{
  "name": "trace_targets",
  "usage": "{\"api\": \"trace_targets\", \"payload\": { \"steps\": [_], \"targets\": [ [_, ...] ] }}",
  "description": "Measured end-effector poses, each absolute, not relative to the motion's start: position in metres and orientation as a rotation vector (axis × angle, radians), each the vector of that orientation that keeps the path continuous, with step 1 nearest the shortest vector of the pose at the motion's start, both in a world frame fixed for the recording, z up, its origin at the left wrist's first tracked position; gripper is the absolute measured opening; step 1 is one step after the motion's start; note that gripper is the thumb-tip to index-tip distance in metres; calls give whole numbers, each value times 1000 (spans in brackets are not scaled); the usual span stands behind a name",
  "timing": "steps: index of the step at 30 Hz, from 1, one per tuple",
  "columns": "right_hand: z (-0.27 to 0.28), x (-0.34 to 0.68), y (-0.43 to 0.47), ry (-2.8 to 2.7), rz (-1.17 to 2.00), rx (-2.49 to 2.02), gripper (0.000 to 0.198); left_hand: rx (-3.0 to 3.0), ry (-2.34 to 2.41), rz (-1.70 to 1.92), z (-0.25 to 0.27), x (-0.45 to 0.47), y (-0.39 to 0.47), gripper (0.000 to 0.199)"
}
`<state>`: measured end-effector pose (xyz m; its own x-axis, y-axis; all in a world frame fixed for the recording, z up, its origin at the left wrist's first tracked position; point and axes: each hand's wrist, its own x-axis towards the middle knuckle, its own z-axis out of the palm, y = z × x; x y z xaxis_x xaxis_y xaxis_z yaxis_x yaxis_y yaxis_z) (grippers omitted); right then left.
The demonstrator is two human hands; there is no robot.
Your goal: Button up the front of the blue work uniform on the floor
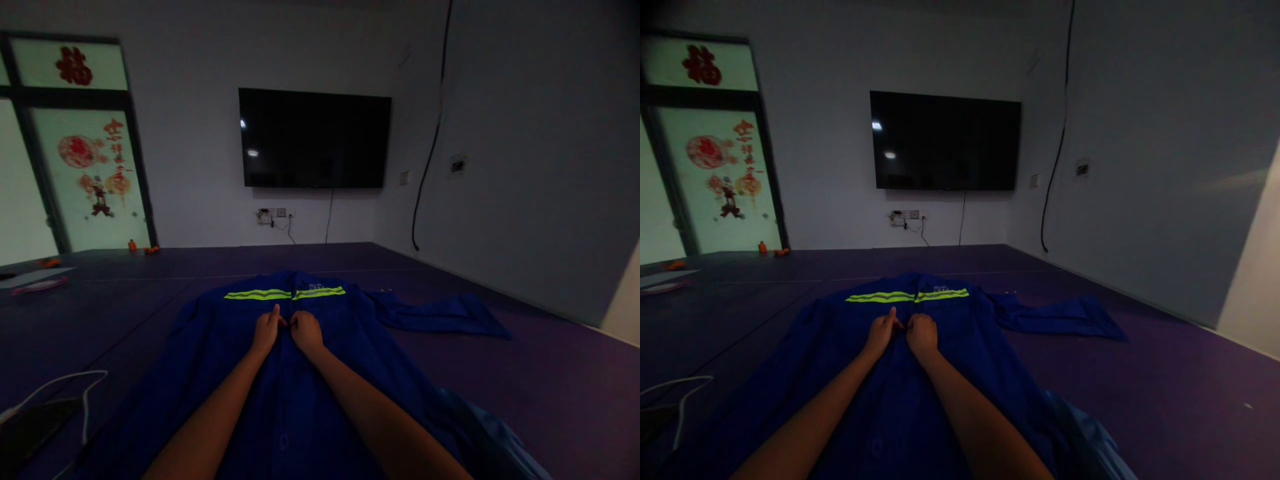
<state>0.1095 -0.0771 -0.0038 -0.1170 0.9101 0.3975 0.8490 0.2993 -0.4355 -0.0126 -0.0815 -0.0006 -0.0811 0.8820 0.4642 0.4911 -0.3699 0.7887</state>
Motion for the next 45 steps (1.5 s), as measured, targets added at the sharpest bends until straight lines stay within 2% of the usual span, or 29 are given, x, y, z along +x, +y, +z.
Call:
{"api": "trace_targets", "payload": {
  "steps": [32,45],
  "targets": [
    [-2,112,-77,-2054,51,-1602,22,1833,1499,1433,-2,-12,-81,71],
    [-2,112,-78,-2055,44,-1587,23,1766,1455,1459,0,-12,-83,67]
  ]
}}
